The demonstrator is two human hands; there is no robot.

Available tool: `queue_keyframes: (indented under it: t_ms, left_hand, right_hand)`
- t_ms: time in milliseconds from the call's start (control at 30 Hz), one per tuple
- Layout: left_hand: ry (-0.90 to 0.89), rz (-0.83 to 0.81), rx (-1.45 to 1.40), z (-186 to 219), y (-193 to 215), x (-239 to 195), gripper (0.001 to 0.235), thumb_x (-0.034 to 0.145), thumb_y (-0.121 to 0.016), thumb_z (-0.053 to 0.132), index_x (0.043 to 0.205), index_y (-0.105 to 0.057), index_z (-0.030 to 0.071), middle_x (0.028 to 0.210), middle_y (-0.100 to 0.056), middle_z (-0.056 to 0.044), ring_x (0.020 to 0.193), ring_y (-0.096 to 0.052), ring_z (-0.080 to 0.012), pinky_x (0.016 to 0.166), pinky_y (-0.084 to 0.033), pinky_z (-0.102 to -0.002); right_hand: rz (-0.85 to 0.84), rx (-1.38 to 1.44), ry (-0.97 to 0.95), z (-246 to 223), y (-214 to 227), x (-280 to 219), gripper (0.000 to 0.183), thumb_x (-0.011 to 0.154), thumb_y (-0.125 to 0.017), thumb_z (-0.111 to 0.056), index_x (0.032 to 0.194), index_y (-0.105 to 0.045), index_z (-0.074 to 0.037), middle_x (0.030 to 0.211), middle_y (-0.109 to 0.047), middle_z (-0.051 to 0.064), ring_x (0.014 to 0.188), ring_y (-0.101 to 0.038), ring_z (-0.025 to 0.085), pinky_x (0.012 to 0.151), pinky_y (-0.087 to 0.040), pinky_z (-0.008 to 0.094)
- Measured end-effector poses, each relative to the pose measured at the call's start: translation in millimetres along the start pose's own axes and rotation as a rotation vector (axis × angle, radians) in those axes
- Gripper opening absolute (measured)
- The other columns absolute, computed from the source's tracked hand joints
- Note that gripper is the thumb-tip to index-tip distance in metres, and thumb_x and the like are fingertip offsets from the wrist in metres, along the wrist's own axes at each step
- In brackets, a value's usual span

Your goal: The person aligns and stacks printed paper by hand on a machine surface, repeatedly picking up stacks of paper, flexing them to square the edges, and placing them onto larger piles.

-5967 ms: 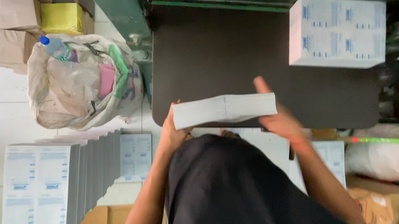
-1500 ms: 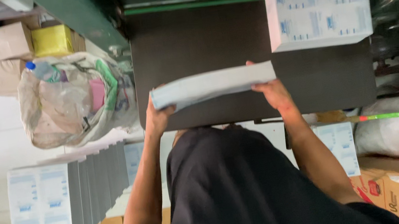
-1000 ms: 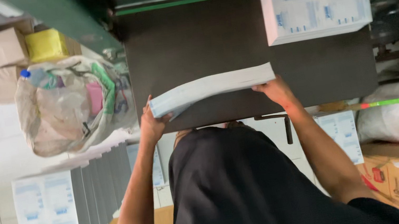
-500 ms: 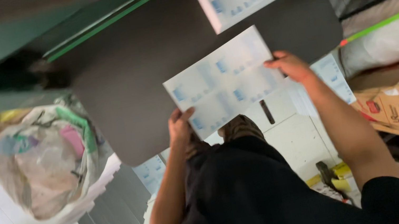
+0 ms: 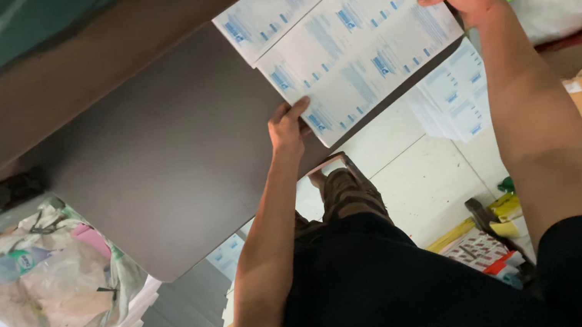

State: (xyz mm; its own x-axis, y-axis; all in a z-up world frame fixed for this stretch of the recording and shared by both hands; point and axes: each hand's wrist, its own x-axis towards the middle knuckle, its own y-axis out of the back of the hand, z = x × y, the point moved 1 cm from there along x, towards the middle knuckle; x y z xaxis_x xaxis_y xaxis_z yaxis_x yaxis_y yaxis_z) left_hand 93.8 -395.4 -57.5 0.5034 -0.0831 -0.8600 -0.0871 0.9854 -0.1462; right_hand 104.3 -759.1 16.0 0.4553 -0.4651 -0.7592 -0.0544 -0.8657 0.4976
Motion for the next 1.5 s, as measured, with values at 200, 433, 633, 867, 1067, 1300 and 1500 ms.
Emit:
queue_keyframes:
  t_ms: [200, 433, 633, 867, 1067, 1300, 1500]
  left_hand:
    - [0.041, 0.097, 0.070, -1, 2, -9, 0.029, 0.076, -0.081, 0.025, 0.084, -0.059, 0.008, 0.093, -0.060, -0.007, 0.087, -0.056, -0.0243, 0.066, -0.043, -0.043]
    - [0.011, 0.098, -0.085, -9, 12, 11, 0.038, 0.071, -0.091, 0.018, 0.099, -0.070, 0.003, 0.081, -0.071, -0.019, 0.073, -0.075, -0.0348, 0.062, -0.064, -0.047]
    - [-0.016, 0.124, -0.054, 16, 0, -20, 0.035, 0.073, -0.088, 0.018, 0.090, -0.065, -0.001, 0.068, -0.065, -0.022, 0.054, -0.070, -0.0337, 0.044, -0.059, -0.043]
    - [-0.312, 0.370, 0.215, 6, 58, -71, 0.075, 0.092, -0.074, 0.049, 0.147, -0.042, 0.009, 0.147, -0.051, -0.019, 0.142, -0.045, -0.0401, 0.115, -0.041, -0.061]
    - [-0.297, 0.231, -0.068, -141, 146, -128, 0.082, 0.096, -0.071, 0.043, 0.151, -0.032, -0.005, 0.148, -0.044, -0.028, 0.137, -0.045, -0.0452, 0.110, -0.038, -0.066]
    - [0.129, 0.479, -0.116, -350, 205, -188, 0.089, 0.094, -0.073, 0.046, 0.155, -0.026, 0.000, 0.140, -0.054, -0.031, 0.125, -0.060, -0.0447, 0.098, -0.043, -0.075]
    - [0.163, 0.093, 1.382, -445, 231, -224, 0.052, 0.096, -0.034, 0.055, 0.124, -0.067, 0.026, 0.130, -0.070, -0.007, 0.123, -0.064, -0.0292, 0.101, -0.048, -0.045]
  right_hand:
    - [0.439, 0.436, 0.476, 46, -9, -12, 0.067, 0.087, -0.075, -0.037, 0.143, -0.053, -0.008, 0.146, -0.060, 0.009, 0.134, -0.058, 0.023, 0.107, -0.045, 0.037]
    - [0.281, 0.962, 0.184, 123, -189, -62, 0.060, 0.111, -0.055, -0.045, 0.157, -0.030, -0.015, 0.144, -0.042, 0.004, 0.121, -0.044, 0.015, 0.099, -0.043, 0.031]
    - [0.216, 1.307, 0.036, 67, -197, -99, 0.099, 0.110, -0.066, -0.039, 0.164, 0.014, -0.019, 0.172, 0.007, 0.016, 0.158, 0.006, 0.040, 0.124, -0.004, 0.062]
    - [0.065, 1.280, 0.179, 109, -179, -79, 0.059, 0.110, -0.062, -0.040, 0.159, -0.032, -0.030, 0.164, -0.030, 0.007, 0.146, -0.039, 0.029, 0.122, -0.030, 0.050]
    - [0.004, 1.193, 0.201, 210, -134, -74, 0.037, 0.108, -0.055, -0.044, 0.139, -0.045, -0.027, 0.148, -0.056, 0.000, 0.125, -0.059, 0.027, 0.106, -0.051, 0.038]
    - [0.121, 0.901, -0.158, 407, -114, -113, 0.067, 0.105, -0.057, -0.054, 0.155, -0.035, -0.014, 0.157, -0.046, 0.012, 0.126, -0.056, 0.043, 0.111, -0.046, 0.052]
    - [0.285, 0.775, -0.418, 502, -90, -126, 0.070, 0.100, -0.057, -0.043, 0.152, -0.037, -0.002, 0.115, -0.052, 0.011, 0.069, -0.043, 0.018, 0.058, -0.041, 0.032]
